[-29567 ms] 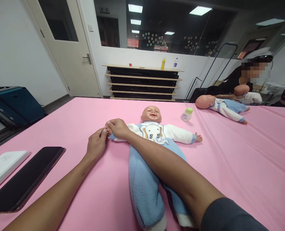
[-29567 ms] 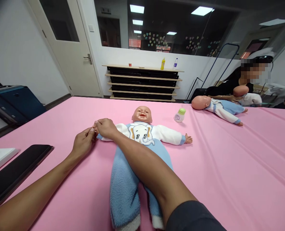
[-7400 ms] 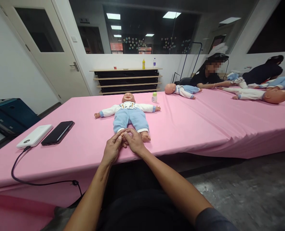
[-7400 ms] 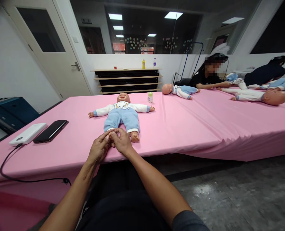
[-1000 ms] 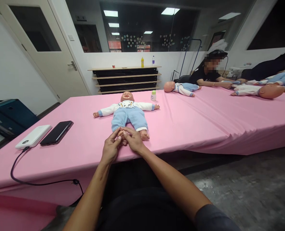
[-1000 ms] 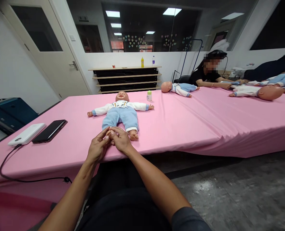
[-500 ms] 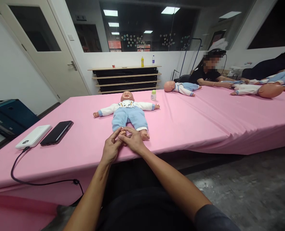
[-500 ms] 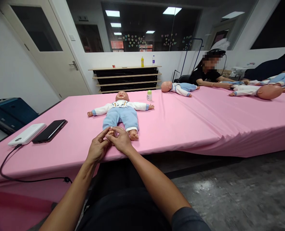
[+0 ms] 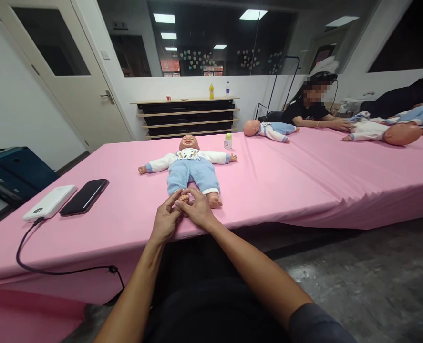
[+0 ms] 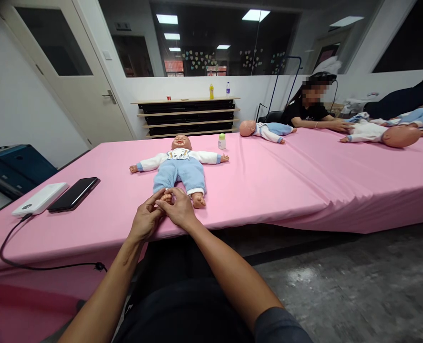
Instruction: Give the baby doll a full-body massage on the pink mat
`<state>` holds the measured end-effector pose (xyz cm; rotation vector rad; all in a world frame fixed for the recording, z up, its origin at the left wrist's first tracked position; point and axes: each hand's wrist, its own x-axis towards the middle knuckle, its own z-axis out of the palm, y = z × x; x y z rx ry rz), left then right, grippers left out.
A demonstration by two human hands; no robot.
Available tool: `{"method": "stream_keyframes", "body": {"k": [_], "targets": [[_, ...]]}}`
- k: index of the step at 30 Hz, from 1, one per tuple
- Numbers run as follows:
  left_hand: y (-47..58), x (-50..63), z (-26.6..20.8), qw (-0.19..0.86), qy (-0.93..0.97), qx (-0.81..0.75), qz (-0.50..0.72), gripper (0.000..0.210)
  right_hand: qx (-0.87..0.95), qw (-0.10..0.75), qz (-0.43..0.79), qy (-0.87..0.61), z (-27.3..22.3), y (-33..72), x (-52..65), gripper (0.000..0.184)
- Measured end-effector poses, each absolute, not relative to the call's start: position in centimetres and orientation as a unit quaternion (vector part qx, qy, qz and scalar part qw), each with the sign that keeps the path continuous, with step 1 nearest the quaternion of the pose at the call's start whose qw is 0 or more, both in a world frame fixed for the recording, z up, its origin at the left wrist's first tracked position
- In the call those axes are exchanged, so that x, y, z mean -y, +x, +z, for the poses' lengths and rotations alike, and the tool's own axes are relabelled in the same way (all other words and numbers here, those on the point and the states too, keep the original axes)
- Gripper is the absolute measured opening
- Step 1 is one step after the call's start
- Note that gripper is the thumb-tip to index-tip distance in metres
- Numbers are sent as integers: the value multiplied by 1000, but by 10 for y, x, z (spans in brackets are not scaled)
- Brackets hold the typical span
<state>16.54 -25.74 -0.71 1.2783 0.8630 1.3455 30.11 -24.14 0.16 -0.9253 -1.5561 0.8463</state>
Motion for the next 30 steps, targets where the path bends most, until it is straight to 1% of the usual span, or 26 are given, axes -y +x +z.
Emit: {"method": "stream_keyframes", "body": {"k": [4, 12, 25, 30], "targets": [[165, 257, -8, 525, 531, -367, 555, 70, 649, 550, 357, -385, 4, 301, 243, 29], [165, 257, -7, 524, 511, -369, 573, 72, 685, 560, 322, -336, 5, 303, 243, 28], [166, 259, -4, 538, 516, -373, 551, 73, 665, 561, 320, -375, 5, 302, 242, 31], [167, 259, -3, 529, 507, -374, 568, 74, 685, 556, 324, -343, 4, 303, 241, 27]]}}
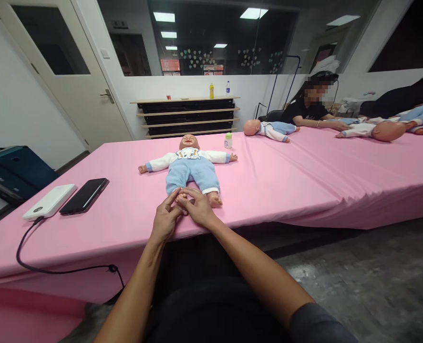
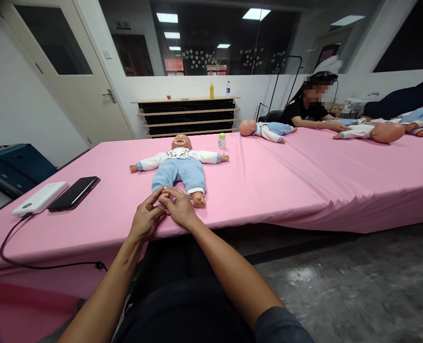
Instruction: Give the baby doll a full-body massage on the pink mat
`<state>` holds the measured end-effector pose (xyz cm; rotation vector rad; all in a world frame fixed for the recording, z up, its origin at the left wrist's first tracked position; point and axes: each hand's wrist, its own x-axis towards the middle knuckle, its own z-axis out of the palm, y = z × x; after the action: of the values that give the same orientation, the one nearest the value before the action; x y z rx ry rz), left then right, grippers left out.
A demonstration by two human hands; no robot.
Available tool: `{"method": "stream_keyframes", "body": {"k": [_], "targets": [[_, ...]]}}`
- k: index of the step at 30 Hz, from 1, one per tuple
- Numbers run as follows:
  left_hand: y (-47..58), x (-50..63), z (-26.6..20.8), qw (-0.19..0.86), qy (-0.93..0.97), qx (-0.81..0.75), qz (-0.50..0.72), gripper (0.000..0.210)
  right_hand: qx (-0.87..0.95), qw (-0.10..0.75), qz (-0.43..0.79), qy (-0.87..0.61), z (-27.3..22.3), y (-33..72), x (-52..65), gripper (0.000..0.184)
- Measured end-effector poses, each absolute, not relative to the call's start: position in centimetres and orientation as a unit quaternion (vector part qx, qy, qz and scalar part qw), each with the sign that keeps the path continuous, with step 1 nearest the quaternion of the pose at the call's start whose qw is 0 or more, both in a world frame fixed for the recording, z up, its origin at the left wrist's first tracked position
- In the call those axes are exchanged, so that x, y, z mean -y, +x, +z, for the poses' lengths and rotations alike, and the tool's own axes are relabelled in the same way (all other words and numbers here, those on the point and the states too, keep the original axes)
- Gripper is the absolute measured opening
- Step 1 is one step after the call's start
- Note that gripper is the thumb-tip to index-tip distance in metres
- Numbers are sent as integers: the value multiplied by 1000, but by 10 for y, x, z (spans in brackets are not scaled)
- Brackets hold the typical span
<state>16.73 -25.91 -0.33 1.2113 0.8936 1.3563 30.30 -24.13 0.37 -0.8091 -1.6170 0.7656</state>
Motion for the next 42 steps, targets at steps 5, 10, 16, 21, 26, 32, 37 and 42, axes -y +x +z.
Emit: {"method": "stream_keyframes", "body": {"k": [5, 10, 16, 21, 26, 32, 37, 42], "targets": [[168, 260, -3, 537, 500, -368, 571, 75, 682, 554, 325, -351, 4, 303, 241, 29], [167, 259, -4, 550, 485, -363, 575, 76, 668, 549, 341, -368, 8, 303, 244, 29], [167, 258, -4, 557, 480, -346, 583, 63, 674, 552, 328, -366, 3, 303, 241, 30], [169, 255, -7, 511, 486, -369, 605, 55, 671, 555, 345, -351, -6, 302, 236, 29], [168, 255, -8, 538, 486, -336, 601, 59, 669, 557, 336, -360, -7, 303, 234, 29], [167, 258, -2, 503, 518, -372, 584, 61, 666, 549, 328, -383, -1, 303, 239, 35], [168, 260, 1, 503, 531, -386, 563, 62, 658, 554, 342, -377, 5, 303, 244, 33], [168, 259, -1, 537, 505, -375, 562, 64, 647, 567, 361, -359, 4, 302, 243, 29]]}}
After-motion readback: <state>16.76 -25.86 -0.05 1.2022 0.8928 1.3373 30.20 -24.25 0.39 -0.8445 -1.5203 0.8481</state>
